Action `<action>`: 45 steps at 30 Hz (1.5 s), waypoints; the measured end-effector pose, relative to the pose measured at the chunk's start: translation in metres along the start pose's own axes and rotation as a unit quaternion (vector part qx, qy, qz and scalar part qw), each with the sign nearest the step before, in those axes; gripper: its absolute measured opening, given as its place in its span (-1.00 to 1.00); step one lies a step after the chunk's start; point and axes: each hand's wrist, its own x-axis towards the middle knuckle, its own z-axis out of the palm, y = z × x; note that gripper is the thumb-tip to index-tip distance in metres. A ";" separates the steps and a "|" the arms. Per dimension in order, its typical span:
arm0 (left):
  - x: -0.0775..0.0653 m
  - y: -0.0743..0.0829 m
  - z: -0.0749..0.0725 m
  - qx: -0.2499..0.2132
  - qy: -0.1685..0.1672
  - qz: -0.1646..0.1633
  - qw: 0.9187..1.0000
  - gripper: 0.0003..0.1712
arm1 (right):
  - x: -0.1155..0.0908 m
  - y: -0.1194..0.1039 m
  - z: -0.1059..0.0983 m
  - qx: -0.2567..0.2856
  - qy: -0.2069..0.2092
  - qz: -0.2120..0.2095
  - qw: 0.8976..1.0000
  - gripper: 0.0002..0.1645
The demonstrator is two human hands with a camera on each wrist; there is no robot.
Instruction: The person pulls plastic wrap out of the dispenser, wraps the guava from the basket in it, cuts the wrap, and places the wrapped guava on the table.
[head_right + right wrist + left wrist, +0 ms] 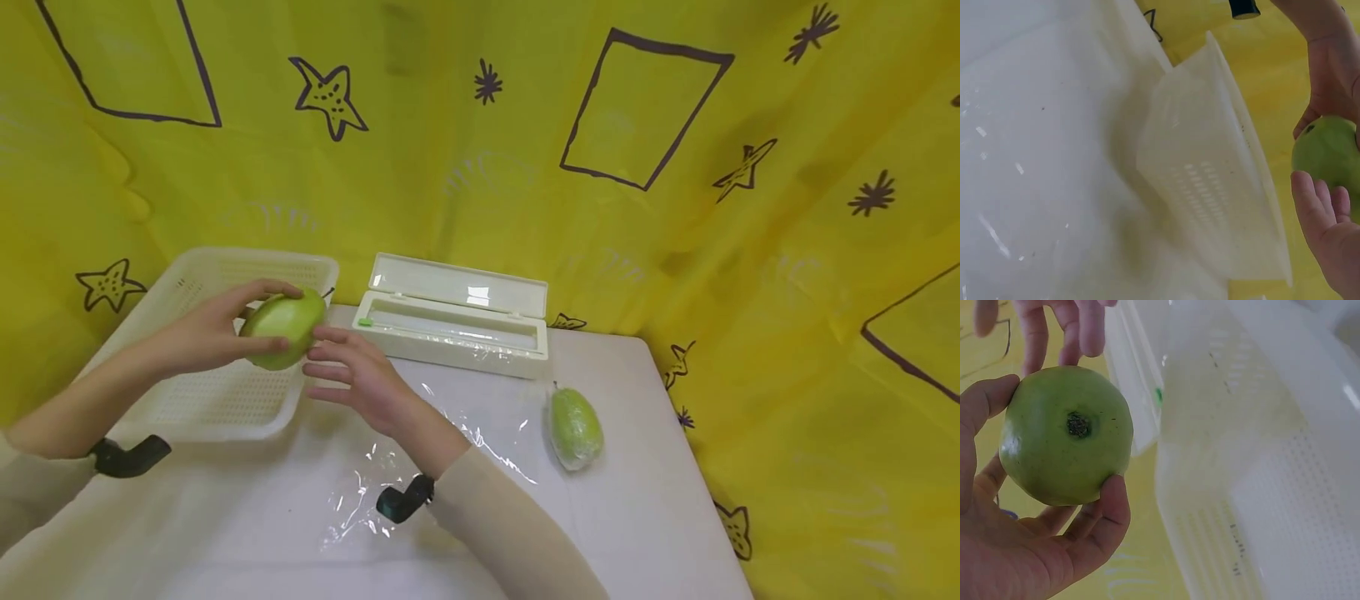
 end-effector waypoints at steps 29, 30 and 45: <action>-0.004 0.069 0.082 0.006 -0.076 0.203 0.976 -0.12 | -0.070 0.002 -0.092 -0.198 0.029 -0.143 0.969 -0.35; -0.004 0.069 0.085 0.008 -0.064 0.208 0.976 -0.12 | -0.072 0.002 -0.095 -0.192 0.034 -0.156 0.968 -0.38; -0.004 0.056 0.130 0.044 0.023 0.229 0.972 -0.14 | -0.100 0.013 -0.125 -0.244 0.048 -0.195 0.949 -0.37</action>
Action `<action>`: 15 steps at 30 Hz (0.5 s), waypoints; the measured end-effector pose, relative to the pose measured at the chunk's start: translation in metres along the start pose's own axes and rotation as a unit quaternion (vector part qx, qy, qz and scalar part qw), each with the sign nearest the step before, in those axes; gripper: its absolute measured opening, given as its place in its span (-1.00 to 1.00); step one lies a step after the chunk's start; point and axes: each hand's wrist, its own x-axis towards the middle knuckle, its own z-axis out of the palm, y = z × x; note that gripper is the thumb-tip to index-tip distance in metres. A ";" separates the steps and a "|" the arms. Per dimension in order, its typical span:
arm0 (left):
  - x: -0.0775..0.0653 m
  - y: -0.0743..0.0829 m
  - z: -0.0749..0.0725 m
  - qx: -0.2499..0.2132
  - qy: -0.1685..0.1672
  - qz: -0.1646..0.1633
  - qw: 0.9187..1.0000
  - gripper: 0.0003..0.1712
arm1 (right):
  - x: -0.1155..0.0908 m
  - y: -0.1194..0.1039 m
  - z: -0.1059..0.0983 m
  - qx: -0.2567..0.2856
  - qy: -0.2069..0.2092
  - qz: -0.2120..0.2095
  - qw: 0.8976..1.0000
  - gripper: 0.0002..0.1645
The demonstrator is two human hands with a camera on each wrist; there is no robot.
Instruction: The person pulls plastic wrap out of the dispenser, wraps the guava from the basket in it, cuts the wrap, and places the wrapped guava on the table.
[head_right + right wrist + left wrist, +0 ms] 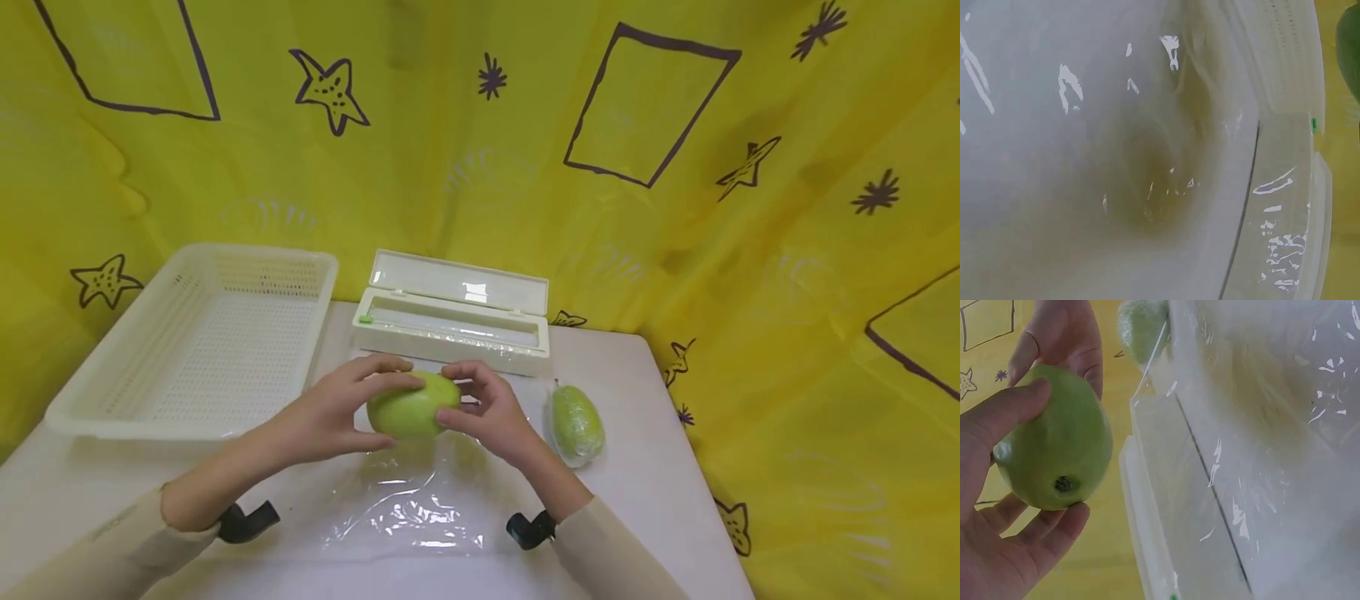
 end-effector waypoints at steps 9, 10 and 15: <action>0.012 -0.003 0.025 0.024 -0.048 0.004 0.999 -0.16 | -0.016 0.012 -0.010 -0.185 0.001 0.001 0.983 -0.23; 0.013 -0.004 0.028 0.021 -0.053 0.004 0.998 -0.16 | -0.017 0.013 -0.011 -0.191 0.002 0.001 0.982 -0.24; 0.017 -0.009 0.044 0.004 -0.074 0.006 0.997 -0.14 | -0.025 0.017 -0.018 -0.190 0.009 0.034 0.981 -0.26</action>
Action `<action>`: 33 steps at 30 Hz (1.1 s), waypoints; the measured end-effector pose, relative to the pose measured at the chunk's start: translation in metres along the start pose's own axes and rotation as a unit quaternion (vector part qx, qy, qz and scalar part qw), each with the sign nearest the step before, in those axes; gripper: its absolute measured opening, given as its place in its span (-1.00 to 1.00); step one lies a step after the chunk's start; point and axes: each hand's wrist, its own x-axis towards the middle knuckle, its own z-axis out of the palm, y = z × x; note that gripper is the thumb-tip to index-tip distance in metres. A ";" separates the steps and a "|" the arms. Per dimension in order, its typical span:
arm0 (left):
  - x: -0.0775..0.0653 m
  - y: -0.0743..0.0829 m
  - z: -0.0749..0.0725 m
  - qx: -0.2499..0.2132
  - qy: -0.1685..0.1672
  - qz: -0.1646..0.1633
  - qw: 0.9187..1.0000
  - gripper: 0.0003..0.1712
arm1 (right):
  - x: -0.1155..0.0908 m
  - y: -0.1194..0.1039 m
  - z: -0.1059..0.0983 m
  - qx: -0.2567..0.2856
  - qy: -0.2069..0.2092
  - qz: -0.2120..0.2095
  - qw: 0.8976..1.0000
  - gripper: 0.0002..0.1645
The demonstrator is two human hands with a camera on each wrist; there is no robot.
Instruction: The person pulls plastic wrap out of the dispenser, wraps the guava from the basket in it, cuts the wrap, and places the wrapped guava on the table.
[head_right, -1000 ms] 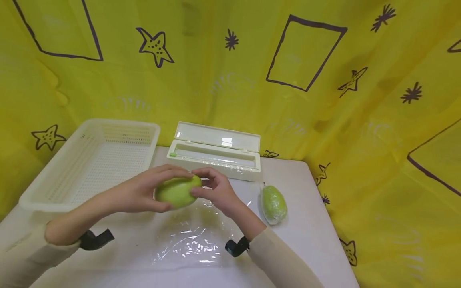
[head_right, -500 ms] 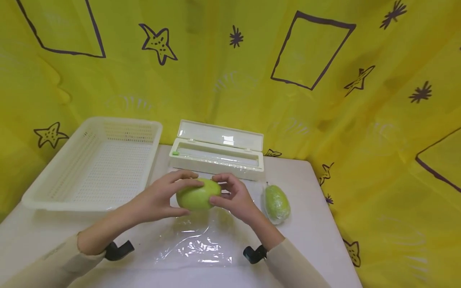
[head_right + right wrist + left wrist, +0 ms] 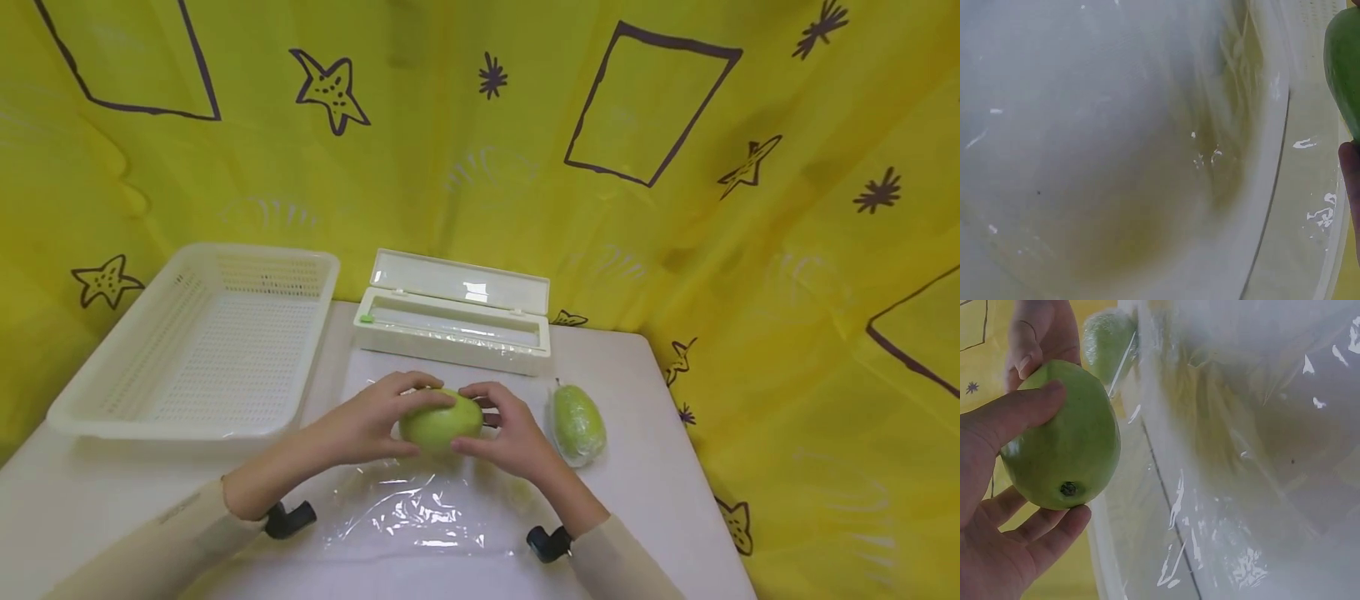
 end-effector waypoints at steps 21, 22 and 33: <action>0.007 -0.012 0.030 0.003 -0.045 -0.032 0.998 -0.12 | -0.006 0.027 0.001 -0.020 -0.030 0.066 0.997 -0.27; 0.007 -0.012 0.030 0.002 -0.047 -0.034 0.998 -0.12 | -0.006 0.027 0.002 -0.022 -0.031 0.068 0.997 -0.27; 0.004 -0.017 0.033 0.001 -0.046 -0.035 0.998 -0.10 | -0.005 0.025 0.003 -0.032 -0.036 0.064 0.997 -0.25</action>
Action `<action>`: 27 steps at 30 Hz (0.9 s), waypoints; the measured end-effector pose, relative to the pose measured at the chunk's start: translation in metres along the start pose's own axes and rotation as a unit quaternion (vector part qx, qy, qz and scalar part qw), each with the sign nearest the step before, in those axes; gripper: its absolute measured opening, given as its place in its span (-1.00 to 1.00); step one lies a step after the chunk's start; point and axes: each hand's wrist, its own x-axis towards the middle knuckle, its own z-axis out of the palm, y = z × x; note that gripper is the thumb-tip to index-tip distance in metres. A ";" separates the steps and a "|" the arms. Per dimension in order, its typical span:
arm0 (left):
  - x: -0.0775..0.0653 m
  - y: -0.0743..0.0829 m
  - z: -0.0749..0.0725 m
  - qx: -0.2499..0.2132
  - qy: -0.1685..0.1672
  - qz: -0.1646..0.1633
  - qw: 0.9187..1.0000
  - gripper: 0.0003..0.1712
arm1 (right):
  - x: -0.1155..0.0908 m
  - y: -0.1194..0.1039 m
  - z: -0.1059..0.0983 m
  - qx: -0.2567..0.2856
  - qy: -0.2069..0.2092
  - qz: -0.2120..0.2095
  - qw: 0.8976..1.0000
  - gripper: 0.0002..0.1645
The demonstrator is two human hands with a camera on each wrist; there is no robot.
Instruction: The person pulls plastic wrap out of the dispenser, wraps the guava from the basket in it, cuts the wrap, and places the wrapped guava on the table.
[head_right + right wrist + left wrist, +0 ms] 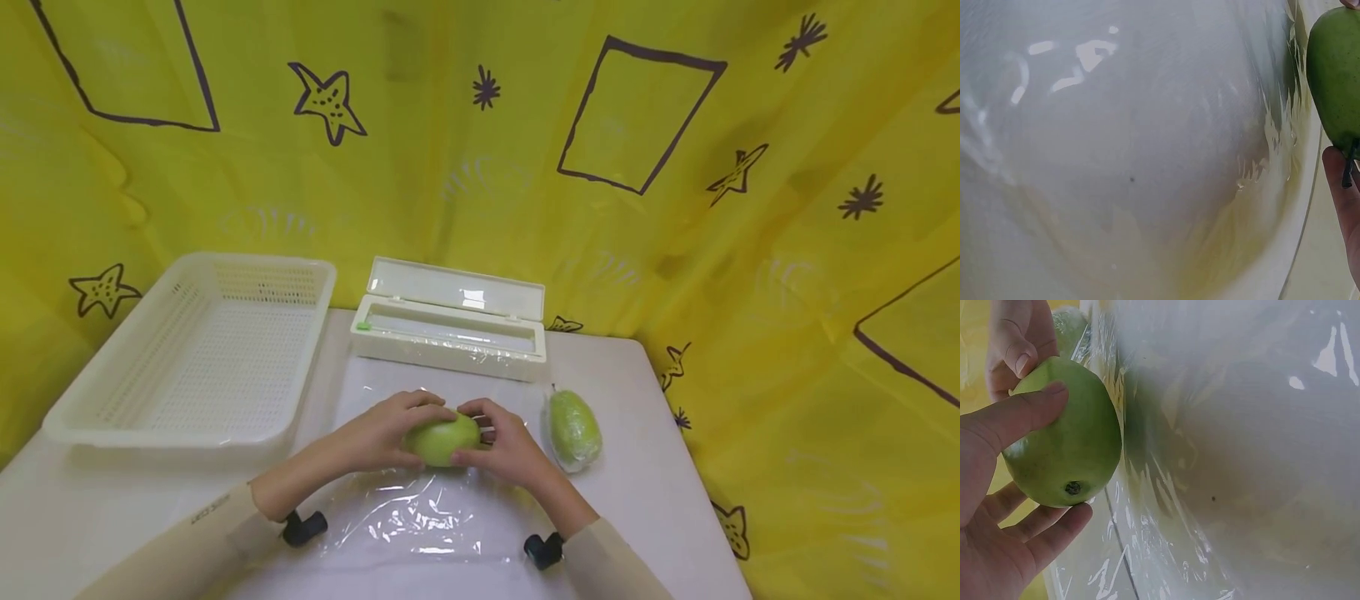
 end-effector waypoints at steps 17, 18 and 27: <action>-0.001 0.002 0.001 -0.014 -0.005 -0.018 1.000 -0.10 | -0.001 0.004 0.000 0.008 -0.003 0.004 1.000 -0.26; -0.002 0.002 0.001 -0.016 -0.005 -0.021 1.000 -0.10 | -0.001 0.004 0.000 0.006 -0.004 0.002 1.000 -0.26; -0.009 -0.002 0.005 -0.011 -0.001 -0.025 1.000 -0.13 | -0.003 0.005 0.000 -0.013 -0.011 -0.007 1.000 -0.17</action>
